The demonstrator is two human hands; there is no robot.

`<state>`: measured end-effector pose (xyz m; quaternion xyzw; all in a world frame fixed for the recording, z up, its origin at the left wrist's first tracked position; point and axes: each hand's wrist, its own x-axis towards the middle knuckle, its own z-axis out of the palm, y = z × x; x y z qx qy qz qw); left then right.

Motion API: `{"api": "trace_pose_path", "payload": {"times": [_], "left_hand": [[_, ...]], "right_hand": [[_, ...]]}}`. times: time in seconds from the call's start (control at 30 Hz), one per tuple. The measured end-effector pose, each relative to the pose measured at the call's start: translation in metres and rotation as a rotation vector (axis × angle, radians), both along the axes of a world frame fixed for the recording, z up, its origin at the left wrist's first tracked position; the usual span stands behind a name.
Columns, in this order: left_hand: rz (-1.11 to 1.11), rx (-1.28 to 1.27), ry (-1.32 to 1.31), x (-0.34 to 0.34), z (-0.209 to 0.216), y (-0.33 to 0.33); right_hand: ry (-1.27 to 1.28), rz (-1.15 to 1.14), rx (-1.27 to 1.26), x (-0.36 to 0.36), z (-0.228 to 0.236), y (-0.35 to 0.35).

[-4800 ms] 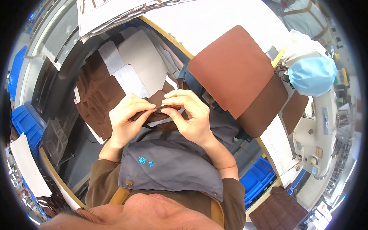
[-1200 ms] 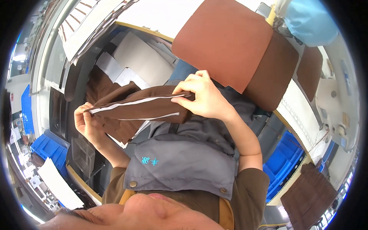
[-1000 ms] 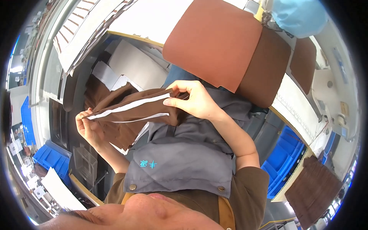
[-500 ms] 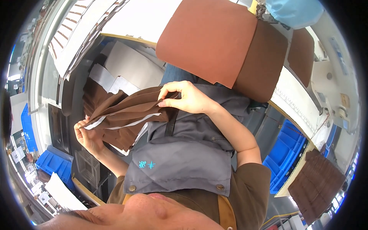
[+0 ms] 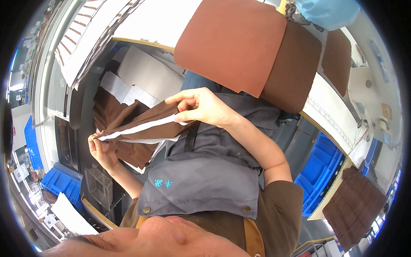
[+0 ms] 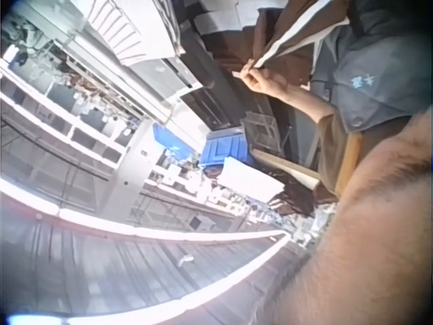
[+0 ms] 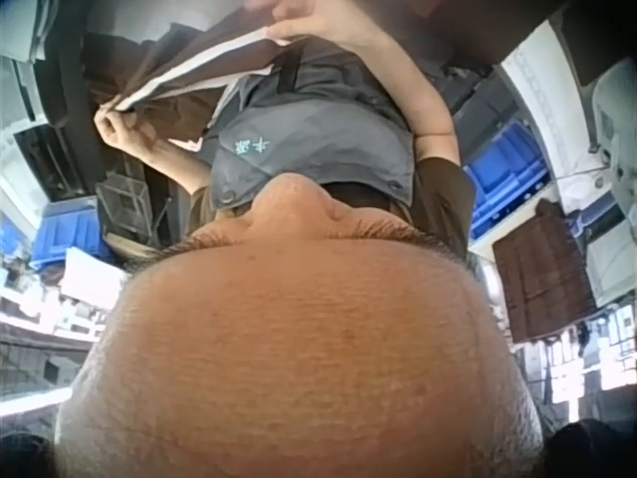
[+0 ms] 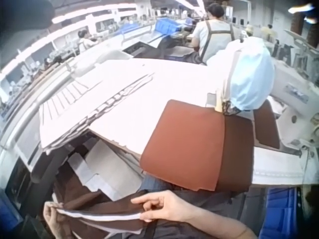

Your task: The person is aligning and checking leather panels and linings at a sewing station.

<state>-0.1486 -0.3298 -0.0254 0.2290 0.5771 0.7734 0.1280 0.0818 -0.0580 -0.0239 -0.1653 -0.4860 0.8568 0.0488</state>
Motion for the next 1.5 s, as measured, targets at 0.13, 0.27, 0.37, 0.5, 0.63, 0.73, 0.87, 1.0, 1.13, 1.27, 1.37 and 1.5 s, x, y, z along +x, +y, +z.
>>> {"api": "trace_pose_path", "payload": {"times": [0.13, 0.27, 0.37, 0.5, 0.63, 0.73, 0.87, 1.0, 1.13, 1.27, 1.37, 1.5], "left_hand": [[-0.043, 0.020, -0.027, -0.004, -0.009, -0.006], [-0.078, 0.020, -0.026, -0.009, -0.017, -0.010], [-0.065, 0.019, -0.037, -0.010, -0.022, -0.010], [-0.067, 0.023, -0.055, -0.007, -0.022, -0.006], [-0.045, 0.082, -0.121, 0.001, -0.020, 0.004], [-0.047, 0.094, -0.127, 0.002, -0.022, 0.007], [-0.081, 0.130, -0.149, 0.004, -0.025, 0.012], [-0.070, 0.150, -0.166, 0.008, -0.023, 0.015], [-0.021, 0.117, -0.126, 0.014, -0.020, 0.012], [0.022, 0.129, -0.048, 0.027, -0.009, 0.024], [0.057, 0.113, 0.021, 0.035, -0.005, 0.027], [0.034, 0.127, 0.047, 0.043, 0.002, 0.029]], "right_hand": [[0.084, -0.020, 0.052, 0.002, 0.003, -0.001], [0.108, -0.023, 0.111, 0.002, 0.005, -0.003], [0.095, -0.040, 0.177, 0.002, 0.011, -0.005], [0.068, -0.098, 0.387, 0.004, 0.011, -0.007], [0.102, -0.154, 0.565, 0.007, 0.013, -0.004], [0.093, -0.165, 0.560, 0.009, 0.016, -0.004], [0.101, -0.199, 0.493, 0.009, 0.016, -0.005], [0.070, -0.181, 0.473, 0.009, 0.017, -0.003], [0.146, -0.214, 0.609, 0.008, 0.012, 0.001], [0.114, -0.251, 0.494, 0.017, 0.002, 0.007], [0.136, -0.282, 0.503, 0.020, 0.002, 0.009], [0.181, -0.298, 0.417, 0.022, -0.003, 0.013]]}}
